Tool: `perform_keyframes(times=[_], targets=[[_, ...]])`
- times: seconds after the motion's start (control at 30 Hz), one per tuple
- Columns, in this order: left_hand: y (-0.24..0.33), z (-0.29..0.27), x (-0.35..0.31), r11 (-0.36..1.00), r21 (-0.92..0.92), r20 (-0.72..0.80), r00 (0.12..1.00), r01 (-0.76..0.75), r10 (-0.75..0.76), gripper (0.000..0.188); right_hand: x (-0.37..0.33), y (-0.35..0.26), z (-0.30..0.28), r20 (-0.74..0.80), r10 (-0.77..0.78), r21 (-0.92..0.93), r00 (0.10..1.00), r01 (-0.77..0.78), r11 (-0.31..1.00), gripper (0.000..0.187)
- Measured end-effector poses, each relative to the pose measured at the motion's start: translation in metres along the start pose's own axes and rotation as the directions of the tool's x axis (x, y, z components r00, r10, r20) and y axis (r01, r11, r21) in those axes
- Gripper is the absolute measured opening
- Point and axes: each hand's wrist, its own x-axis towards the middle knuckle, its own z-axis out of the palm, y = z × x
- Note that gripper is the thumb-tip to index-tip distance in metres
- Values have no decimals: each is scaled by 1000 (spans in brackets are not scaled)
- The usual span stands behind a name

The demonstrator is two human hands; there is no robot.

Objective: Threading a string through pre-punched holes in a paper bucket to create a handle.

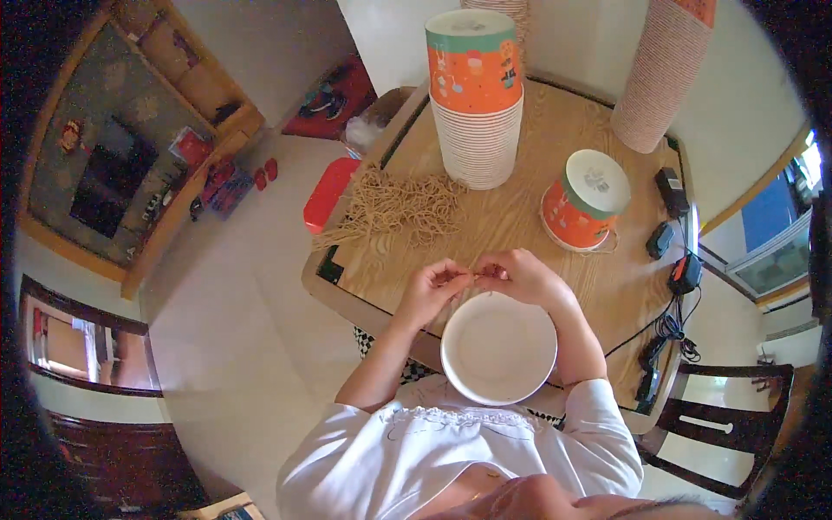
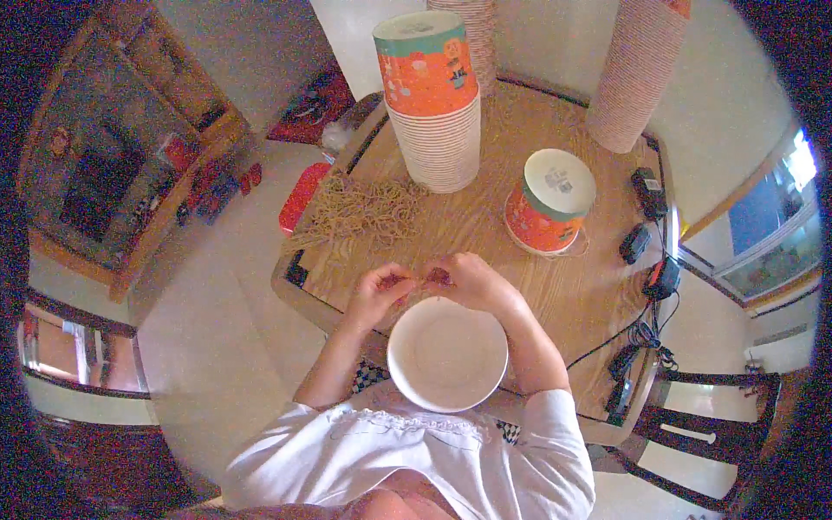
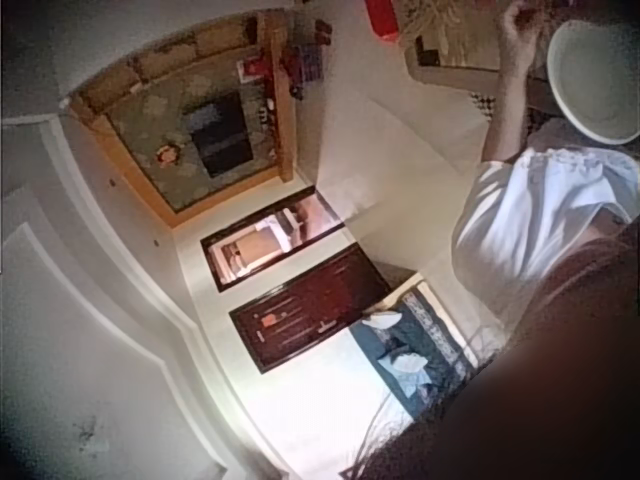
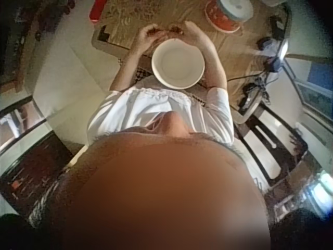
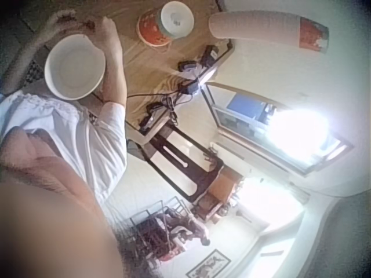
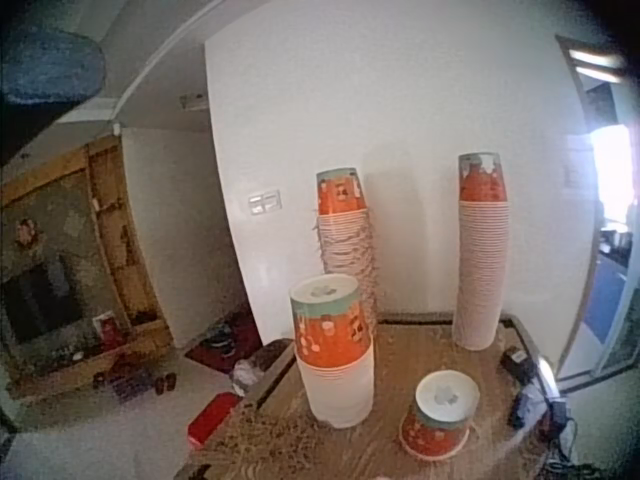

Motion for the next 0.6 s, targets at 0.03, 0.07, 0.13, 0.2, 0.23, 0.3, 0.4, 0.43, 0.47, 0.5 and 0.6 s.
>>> perform_keyframes(times=[0.03,0.07,0.13,0.2,0.23,0.3,0.4,0.43,0.47,0.5,0.6], targets=[[0,0,0,1000,0,-1,1000,-1,1,11,1,0,0,0,-1,0,1000,1,1000,16],[-1,-1,0,1000,4,-9,1000,2,-2,11,1,-1,0,-1,32,22,999,-32,999,16],[-2,-1,1,1000,7,-17,1000,5,-5,11,1,-2,0,-2,65,44,998,-65,997,16],[-3,-1,1,999,39,-9,999,-31,32,12,1,-3,-1,-10,64,52,998,-63,997,16],[-2,-1,1,999,39,-9,999,-31,31,12,1,-2,-1,-10,64,52,998,-64,997,16],[1,0,1,997,68,-12,1000,-26,27,11,1,0,0,-20,60,44,998,-59,997,15],[-1,-1,1,996,90,-9,1000,-20,20,11,0,-4,-2,-10,72,37,997,-72,997,15],[-2,-1,1,996,90,-9,1000,-20,21,11,0,-2,-2,-11,73,37,997,-72,997,15],[-4,-1,2,997,77,-13,999,-30,31,11,0,0,0,-10,56,20,998,-56,998,14],[-5,-1,2,997,63,-17,999,-40,41,11,0,2,1,-9,40,4,999,-40,999,14],[-6,-2,2,972,205,-38,991,-119,130,10,0,3,1,-9,2,-16,1000,-2,1000,13]])
